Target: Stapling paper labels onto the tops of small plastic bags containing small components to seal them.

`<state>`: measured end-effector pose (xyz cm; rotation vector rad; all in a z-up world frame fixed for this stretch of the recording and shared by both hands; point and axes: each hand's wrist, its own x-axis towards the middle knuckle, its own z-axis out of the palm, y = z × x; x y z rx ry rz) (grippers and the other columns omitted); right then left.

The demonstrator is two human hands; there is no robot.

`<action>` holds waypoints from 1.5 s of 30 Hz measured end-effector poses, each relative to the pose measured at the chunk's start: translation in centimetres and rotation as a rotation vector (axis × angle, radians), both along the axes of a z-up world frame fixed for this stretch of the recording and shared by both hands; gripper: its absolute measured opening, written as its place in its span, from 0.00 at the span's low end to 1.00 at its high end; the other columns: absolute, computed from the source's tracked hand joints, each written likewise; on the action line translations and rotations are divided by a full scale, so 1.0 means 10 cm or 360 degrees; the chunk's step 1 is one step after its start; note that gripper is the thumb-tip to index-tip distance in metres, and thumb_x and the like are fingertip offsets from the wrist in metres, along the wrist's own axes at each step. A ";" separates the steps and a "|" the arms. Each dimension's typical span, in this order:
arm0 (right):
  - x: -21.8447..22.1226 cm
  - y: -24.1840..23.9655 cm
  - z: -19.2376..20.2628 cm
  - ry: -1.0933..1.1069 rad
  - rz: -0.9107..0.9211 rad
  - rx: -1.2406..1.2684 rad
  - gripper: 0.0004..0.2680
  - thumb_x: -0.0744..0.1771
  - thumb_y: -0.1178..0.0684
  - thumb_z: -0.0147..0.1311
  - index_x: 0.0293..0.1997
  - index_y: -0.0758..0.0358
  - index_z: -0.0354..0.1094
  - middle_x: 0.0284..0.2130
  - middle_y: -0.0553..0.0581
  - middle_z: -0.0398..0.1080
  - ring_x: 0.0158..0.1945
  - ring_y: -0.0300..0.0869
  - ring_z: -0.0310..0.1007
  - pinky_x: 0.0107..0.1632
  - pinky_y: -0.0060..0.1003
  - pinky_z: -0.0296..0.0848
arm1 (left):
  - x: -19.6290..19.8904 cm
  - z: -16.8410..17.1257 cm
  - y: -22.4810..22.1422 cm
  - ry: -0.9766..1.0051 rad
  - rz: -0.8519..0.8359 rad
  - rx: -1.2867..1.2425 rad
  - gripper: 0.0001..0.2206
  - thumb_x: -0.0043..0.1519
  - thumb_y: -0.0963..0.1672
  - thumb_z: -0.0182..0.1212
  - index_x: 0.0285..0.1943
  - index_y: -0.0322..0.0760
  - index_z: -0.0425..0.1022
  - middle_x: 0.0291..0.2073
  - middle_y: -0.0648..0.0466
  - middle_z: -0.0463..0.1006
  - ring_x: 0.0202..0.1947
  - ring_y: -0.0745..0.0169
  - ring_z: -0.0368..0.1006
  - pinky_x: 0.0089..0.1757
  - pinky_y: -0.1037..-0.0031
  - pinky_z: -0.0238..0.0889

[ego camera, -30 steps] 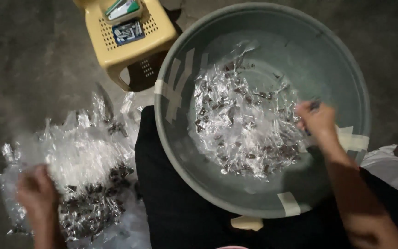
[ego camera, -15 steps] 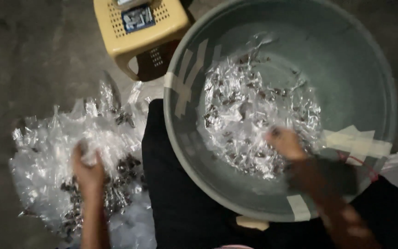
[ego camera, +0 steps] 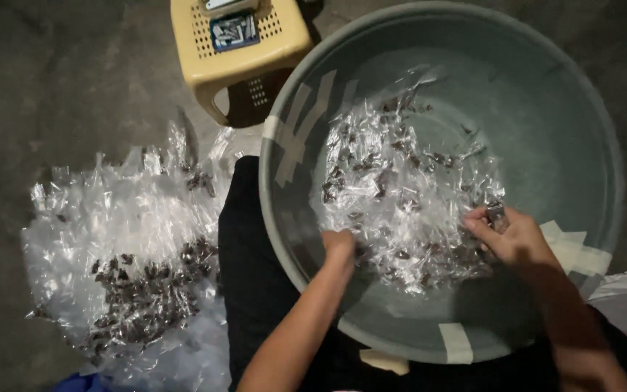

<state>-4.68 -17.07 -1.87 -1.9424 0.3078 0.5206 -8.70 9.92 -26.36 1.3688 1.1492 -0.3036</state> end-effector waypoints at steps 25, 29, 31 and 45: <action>0.03 -0.04 -1.31 0.0049 0.0170 -0.0628 0.17 0.66 0.45 0.62 0.60 0.59 0.74 0.39 0.69 0.79 0.44 0.59 0.81 0.48 0.55 0.77 | 0.69 0.14 -0.47 -0.0070 -0.0871 0.0625 0.16 0.59 0.46 0.67 0.52 0.32 0.77 0.47 0.38 0.80 0.56 0.36 0.74 0.55 0.51 0.66; -0.12 0.45 -1.57 0.0419 0.0289 -0.0663 0.23 0.66 0.41 0.57 0.61 0.70 0.68 0.41 0.72 0.77 0.43 0.58 0.79 0.44 0.51 0.76 | 0.74 -0.14 -0.48 -0.0191 -0.0683 0.0230 0.17 0.53 0.43 0.64 0.51 0.30 0.74 0.39 0.36 0.78 0.44 0.35 0.77 0.42 0.52 0.69; -0.17 0.66 -1.70 0.0485 0.0208 -0.0513 0.17 0.65 0.48 0.58 0.54 0.71 0.73 0.33 0.69 0.79 0.29 0.55 0.82 0.27 0.45 0.81 | 0.85 0.06 -0.31 -0.0133 -0.0569 -0.0009 0.23 0.44 0.40 0.66 0.51 0.31 0.74 0.35 0.40 0.78 0.36 0.40 0.80 0.34 0.58 0.72; -0.05 -0.37 -0.55 0.0025 -0.0070 -0.0344 0.14 0.66 0.56 0.63 0.56 0.71 0.73 0.26 0.71 0.75 0.26 0.54 0.76 0.27 0.47 0.77 | 1.19 0.97 0.18 -0.0394 -0.2029 0.0880 0.16 0.62 0.48 0.61 0.57 0.42 0.74 0.48 0.43 0.81 0.55 0.39 0.76 0.53 0.48 0.69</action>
